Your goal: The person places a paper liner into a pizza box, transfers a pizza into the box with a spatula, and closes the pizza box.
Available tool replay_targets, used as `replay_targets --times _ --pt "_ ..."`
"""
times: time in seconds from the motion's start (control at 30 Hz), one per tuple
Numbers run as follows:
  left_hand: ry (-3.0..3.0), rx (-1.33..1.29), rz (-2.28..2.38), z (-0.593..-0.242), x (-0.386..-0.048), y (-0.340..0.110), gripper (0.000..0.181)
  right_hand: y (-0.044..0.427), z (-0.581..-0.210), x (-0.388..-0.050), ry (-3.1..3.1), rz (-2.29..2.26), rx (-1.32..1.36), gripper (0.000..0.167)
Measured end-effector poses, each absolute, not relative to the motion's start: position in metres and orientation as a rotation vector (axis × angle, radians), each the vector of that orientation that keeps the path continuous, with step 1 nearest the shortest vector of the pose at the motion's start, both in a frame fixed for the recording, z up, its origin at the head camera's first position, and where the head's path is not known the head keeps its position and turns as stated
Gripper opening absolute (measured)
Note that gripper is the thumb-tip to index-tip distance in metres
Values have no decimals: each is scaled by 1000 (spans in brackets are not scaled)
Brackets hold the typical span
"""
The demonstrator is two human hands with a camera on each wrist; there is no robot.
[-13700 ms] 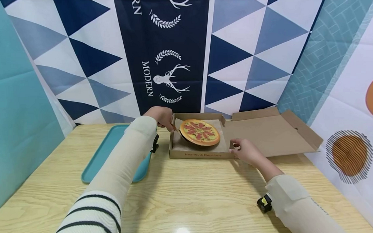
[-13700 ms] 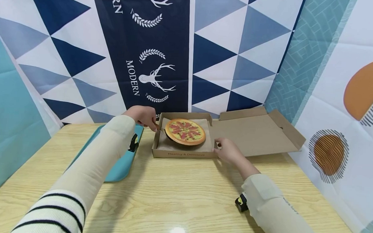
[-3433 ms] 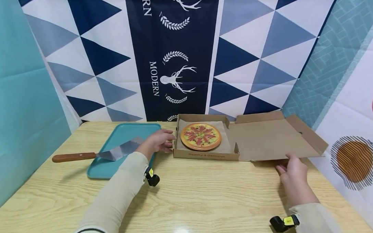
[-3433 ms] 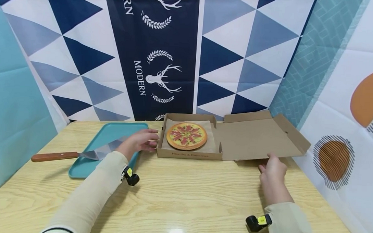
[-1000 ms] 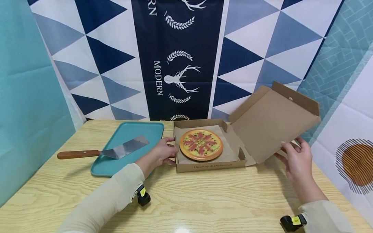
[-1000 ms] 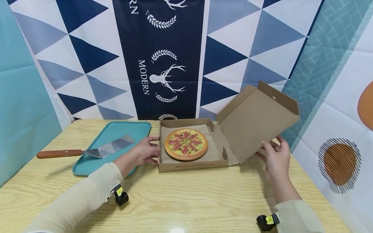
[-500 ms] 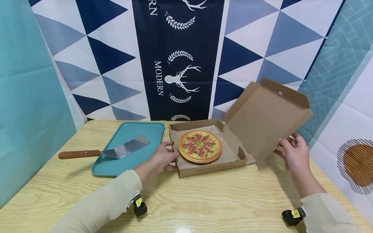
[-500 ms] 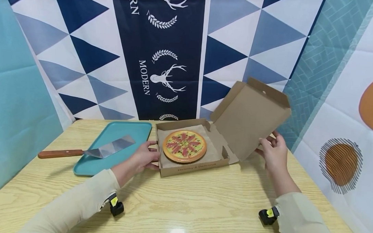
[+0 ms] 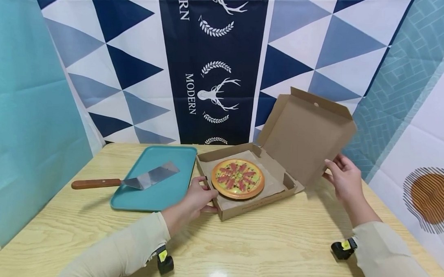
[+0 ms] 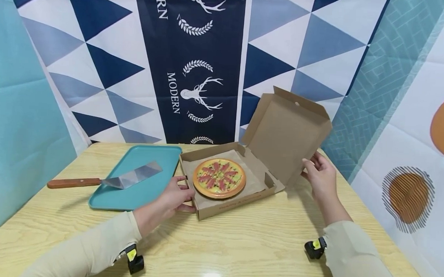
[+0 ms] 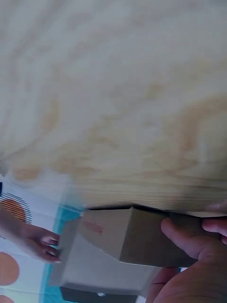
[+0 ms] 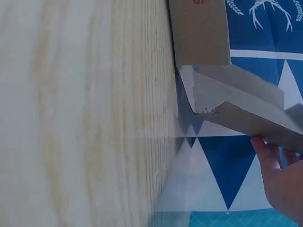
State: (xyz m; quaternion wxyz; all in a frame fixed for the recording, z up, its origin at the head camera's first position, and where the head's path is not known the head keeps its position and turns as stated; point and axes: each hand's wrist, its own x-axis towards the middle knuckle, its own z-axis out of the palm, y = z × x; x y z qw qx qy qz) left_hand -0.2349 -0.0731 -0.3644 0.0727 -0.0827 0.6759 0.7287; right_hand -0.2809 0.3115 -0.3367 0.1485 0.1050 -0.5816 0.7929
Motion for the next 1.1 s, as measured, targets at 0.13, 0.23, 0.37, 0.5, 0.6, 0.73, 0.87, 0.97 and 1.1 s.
replay_targets --times 0.13,0.23,0.37,0.5,0.6,0.73,0.87,0.97,1.1 --pt "2029 -252 2214 -364 -228 -67 73 310 -336 -286 -1724 2229 311 67" --pt "2039 -268 2210 -364 -223 -62 74 308 -335 -289 -1763 2186 313 68" --pt "2048 -268 2206 -364 -216 -56 76 305 -335 -293 -1803 2137 302 67" --pt "2023 -261 2215 -362 -210 -54 80 302 -335 -294 -1822 2102 286 65" --pt "2014 -275 2206 -361 -211 -59 83 301 -336 -294 -1841 2071 261 61" --pt "2067 -271 2124 -358 -224 -76 81 298 -337 -293 -1897 1990 203 57" --pt "2130 -232 1997 -353 -248 -101 74 296 -337 -293 -1947 1908 142 57" --pt "2212 -217 1905 -345 -266 -119 70 294 -337 -292 -1975 1863 90 58" --pt "2369 -167 1827 -334 -292 -139 64 292 -337 -290 -1986 1839 5 58"
